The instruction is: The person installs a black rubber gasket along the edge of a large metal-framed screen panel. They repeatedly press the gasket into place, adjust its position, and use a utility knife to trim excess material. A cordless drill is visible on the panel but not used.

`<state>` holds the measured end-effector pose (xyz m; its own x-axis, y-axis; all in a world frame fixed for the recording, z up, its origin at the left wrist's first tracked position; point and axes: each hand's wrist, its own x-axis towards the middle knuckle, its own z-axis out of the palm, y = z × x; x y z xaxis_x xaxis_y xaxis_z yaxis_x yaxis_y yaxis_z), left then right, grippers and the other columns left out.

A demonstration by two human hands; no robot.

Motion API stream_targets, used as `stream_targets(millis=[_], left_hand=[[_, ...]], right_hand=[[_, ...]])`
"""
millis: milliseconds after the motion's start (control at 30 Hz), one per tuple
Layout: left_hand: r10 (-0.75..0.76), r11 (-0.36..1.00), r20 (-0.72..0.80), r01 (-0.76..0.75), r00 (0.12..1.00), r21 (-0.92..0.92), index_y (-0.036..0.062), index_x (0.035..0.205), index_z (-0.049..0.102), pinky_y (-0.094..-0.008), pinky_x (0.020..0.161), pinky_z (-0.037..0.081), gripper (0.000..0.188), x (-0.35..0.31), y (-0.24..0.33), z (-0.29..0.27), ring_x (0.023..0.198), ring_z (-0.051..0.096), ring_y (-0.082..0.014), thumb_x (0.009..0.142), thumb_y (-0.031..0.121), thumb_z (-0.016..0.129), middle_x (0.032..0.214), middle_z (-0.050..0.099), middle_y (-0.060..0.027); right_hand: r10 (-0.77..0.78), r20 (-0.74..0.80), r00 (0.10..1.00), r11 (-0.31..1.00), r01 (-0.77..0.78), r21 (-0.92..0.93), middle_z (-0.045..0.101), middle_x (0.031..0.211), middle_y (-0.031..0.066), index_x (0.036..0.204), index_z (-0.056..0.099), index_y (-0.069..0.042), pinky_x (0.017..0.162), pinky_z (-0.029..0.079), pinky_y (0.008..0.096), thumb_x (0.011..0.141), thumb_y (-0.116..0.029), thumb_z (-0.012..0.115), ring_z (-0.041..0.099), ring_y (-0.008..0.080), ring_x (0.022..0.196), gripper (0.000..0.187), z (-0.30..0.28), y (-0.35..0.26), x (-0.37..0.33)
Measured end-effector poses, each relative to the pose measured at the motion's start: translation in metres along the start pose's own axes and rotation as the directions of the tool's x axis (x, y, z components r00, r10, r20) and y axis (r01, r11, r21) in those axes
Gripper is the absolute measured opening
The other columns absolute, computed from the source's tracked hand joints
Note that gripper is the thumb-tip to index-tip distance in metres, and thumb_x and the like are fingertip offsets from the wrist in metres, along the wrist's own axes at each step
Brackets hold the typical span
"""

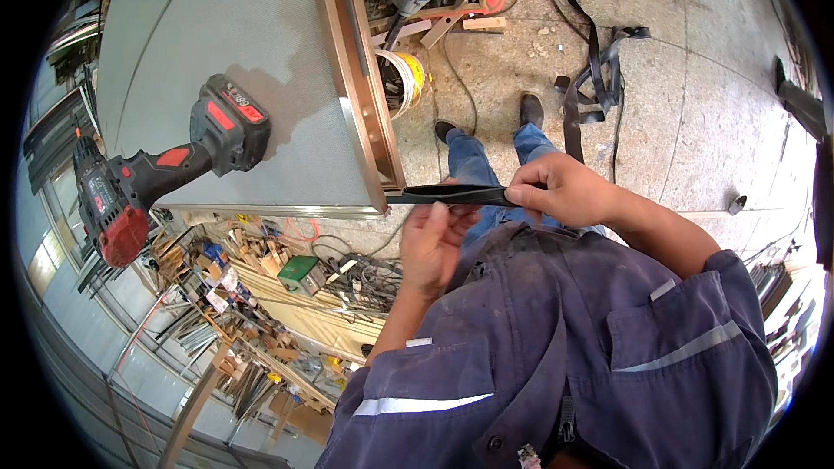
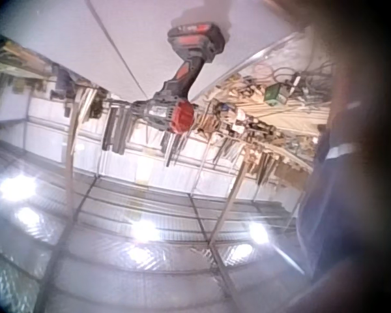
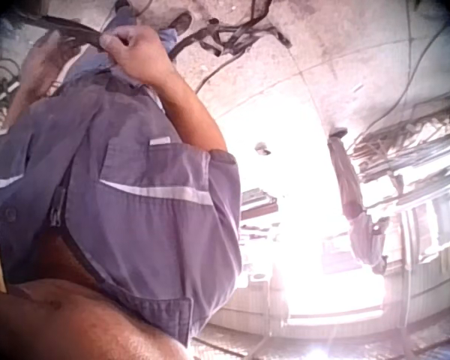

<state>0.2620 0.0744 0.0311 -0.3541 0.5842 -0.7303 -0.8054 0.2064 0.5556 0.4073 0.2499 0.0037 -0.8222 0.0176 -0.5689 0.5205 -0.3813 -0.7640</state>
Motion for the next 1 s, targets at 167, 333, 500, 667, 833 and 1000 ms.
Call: stream_targets(millis=[167,333,500,667,833,1000], left_hand=[[0.319,0.945,-0.433,-0.319,0.843,0.076,0.0082,0.122,0.049,-0.0394,0.085,0.047,0.043,0.006,0.077,-0.101,0.106,0.054,-0.0236,0.093,0.039,0.042,0.117,0.057,-0.0092],[0.449,0.891,-0.697,-0.334,0.559,0.307,0.0049,0.126,0.045,-0.0420,0.090,0.045,0.047,0.038,0.152,-0.116,0.109,0.052,-0.0262,0.092,0.037,0.045,0.122,0.052,-0.0102],[0.531,0.845,-0.613,-0.417,0.585,0.335,0.0022,0.124,0.046,-0.0436,0.090,0.045,0.048,0.059,0.158,-0.145,0.109,0.051,-0.0275,0.090,0.036,0.048,0.121,0.052,-0.0117],[0.521,0.851,-0.613,-0.413,0.593,0.324,0.0026,0.123,0.046,-0.0437,0.090,0.045,0.047,0.063,0.167,-0.162,0.109,0.052,-0.0275,0.090,0.036,0.048,0.121,0.052,-0.0116],[0.519,0.853,-0.626,-0.400,0.581,0.336,0.0030,0.122,0.046,-0.0437,0.090,0.045,0.046,0.062,0.179,-0.172,0.109,0.052,-0.0275,0.090,0.036,0.048,0.120,0.052,-0.0116],[0.510,0.859,-0.628,-0.381,0.588,0.341,0.0034,0.121,0.047,-0.0438,0.090,0.045,0.045,0.063,0.192,-0.180,0.108,0.052,-0.0275,0.090,0.036,0.048,0.120,0.053,-0.0116]], right_hand=[[0.092,-0.006,0.996,0.996,-0.092,-0.017,0.062,0.064,0.0055,0.083,0.059,0.000,0.055,0.045,0.0299,0.089,-0.019,0.055,0.059,0.0141,0.058,0.020,-0.003,-0.033,-0.010],[-0.155,-0.055,0.986,0.959,0.137,-0.250,0.061,0.067,0.0133,0.085,0.059,-0.001,0.058,0.046,0.0358,0.087,-0.016,0.056,0.061,0.0284,0.063,0.016,0.000,-0.024,-0.008],[-0.118,-0.153,0.981,0.956,0.070,-0.284,0.060,0.071,0.0155,0.086,0.061,-0.003,0.059,0.046,0.0380,0.085,-0.018,0.057,0.060,0.0330,0.067,0.015,0.005,-0.027,-0.010],[-0.103,-0.203,0.974,0.970,0.052,-0.239,0.060,0.071,0.0156,0.084,0.061,-0.004,0.058,0.046,0.0375,0.084,-0.018,0.059,0.060,0.0326,0.066,0.014,0.013,-0.030,-0.012],[-0.172,-0.203,0.964,0.953,0.110,-0.283,0.058,0.064,0.0140,0.081,0.060,-0.005,0.052,0.045,0.0377,0.083,-0.018,0.061,0.058,0.0320,0.057,0.013,0.023,-0.031,0.001],[-0.177,-0.175,0.968,0.941,0.115,-0.317,0.058,0.064,0.0137,0.081,0.059,-0.007,0.052,0.044,0.0394,0.083,-0.018,0.060,0.057,0.0325,0.059,0.012,0.029,-0.038,0.017]])
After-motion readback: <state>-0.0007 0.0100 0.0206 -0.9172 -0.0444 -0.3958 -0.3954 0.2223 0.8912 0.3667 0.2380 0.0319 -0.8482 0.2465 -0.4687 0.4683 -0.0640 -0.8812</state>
